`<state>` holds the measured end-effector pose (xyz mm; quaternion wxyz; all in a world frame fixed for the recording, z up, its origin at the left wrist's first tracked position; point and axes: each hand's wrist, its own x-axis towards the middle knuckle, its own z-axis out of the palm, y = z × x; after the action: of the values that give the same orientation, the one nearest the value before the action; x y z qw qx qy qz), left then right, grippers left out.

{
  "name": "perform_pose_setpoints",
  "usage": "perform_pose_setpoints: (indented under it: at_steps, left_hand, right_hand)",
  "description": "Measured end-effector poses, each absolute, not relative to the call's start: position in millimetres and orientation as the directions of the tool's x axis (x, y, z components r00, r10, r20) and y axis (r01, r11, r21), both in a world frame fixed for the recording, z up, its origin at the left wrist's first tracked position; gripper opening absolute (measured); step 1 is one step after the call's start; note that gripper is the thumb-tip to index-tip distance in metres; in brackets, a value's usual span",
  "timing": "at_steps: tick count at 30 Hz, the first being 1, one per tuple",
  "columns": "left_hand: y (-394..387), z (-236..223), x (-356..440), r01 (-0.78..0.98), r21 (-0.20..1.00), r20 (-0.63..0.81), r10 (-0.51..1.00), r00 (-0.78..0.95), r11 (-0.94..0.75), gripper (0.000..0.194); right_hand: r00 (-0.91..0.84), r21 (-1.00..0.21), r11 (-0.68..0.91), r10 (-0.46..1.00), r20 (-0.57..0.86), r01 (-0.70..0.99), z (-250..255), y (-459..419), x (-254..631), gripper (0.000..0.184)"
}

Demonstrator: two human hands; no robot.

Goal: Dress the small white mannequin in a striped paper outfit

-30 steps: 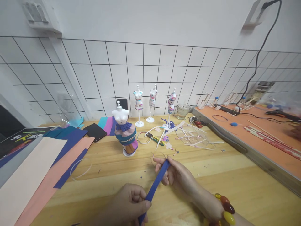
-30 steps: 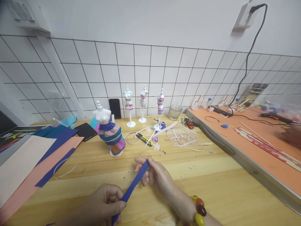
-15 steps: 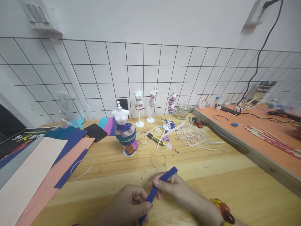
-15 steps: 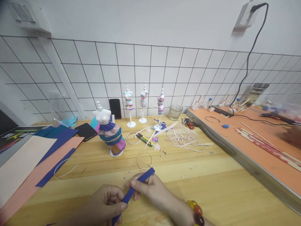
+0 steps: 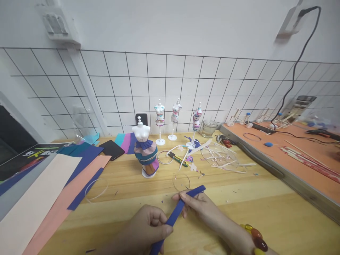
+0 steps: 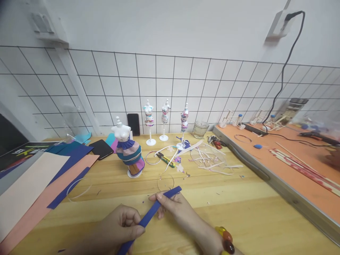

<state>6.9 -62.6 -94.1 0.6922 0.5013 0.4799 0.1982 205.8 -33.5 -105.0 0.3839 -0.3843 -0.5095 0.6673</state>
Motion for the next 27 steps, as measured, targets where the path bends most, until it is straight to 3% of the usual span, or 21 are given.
perform_pose_setpoints:
  at_steps: [5,14,20,27]
  left_hand:
    - [-60,-99,6,0.213,0.900,-0.436,0.782,0.446,0.381,0.043]
    - [-49,-95,-2,0.176,0.937,-0.347,0.857,0.381,0.301,0.033]
    - [-39,-94,-14,0.111,0.971,-0.237,0.920,0.313,0.213,0.042]
    - [-36,-65,-17,0.004,0.999,-0.036,0.983,0.179,0.035,0.044]
  right_hand:
    - [-0.312,-0.990,-0.120,0.946,-0.093,-0.068,-107,-29,207,0.047]
    - [-0.021,-0.992,0.085,0.996,0.084,0.097,-113,-21,215,0.036]
    - [-0.068,-0.976,0.130,0.990,0.120,0.172,-85,-13,219,0.032]
    - [-0.066,-0.951,0.217,0.976,0.208,0.220,-14,5,208,0.038]
